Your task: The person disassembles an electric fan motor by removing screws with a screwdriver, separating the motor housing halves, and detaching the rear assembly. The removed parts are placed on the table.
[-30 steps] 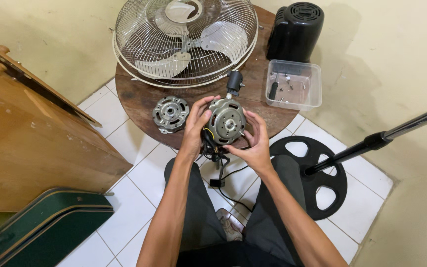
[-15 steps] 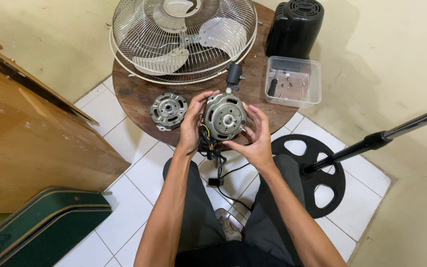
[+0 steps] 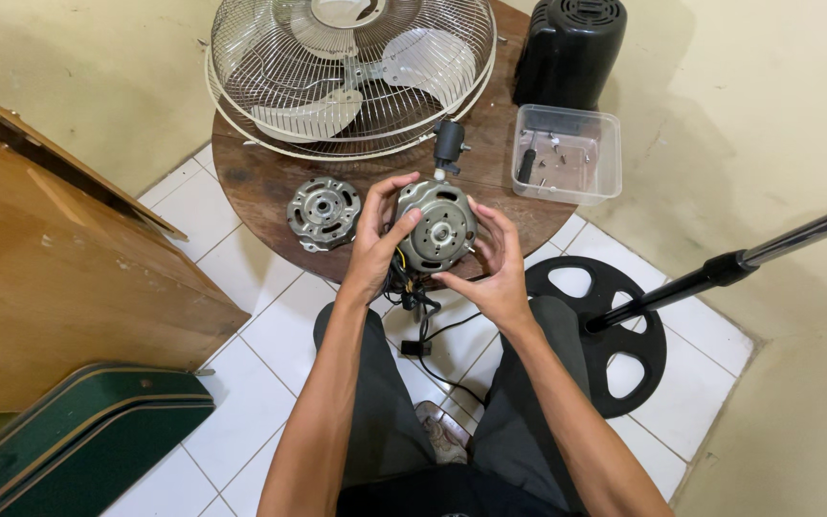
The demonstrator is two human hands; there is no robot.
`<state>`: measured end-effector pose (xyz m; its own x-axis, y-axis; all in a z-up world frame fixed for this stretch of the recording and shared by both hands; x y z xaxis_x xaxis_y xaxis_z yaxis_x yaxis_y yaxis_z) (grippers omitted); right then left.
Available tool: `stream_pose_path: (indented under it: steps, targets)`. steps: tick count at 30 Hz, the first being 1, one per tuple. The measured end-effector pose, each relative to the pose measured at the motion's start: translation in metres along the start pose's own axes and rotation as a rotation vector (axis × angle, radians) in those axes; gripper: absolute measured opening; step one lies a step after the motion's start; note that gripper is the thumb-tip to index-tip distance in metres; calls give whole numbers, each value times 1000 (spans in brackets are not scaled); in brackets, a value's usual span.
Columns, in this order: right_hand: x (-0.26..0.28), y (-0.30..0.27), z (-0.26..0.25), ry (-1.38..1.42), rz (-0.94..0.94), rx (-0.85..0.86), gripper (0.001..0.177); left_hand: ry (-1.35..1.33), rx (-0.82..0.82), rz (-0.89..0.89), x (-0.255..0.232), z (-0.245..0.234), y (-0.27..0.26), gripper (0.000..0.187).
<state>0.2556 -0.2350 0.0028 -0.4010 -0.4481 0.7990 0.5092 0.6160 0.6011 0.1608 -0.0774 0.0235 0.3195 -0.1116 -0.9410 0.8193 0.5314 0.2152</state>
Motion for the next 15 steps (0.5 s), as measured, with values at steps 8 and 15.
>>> stream_pose_path:
  steps: [8, 15]
  targets:
    - [13, 12, 10, -23, -31, 61, 97, -25, -78, -73, 12, -18, -2, 45]
    - [20, 21, 21, -81, -73, 91, 99, -98, -103, -69, 22, -35, 2, 45]
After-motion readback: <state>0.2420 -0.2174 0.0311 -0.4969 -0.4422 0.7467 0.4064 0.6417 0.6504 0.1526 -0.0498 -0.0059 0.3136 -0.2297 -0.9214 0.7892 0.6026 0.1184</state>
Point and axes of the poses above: each hand's wrist, its own y-axis towards the middle knuckle, its own z-axis out of the palm, x = y × z, the point moved 6 cm from there along y, towards the middle knuckle, and after that the axes turned 7 degrees about -z, right-handed, at the moved point
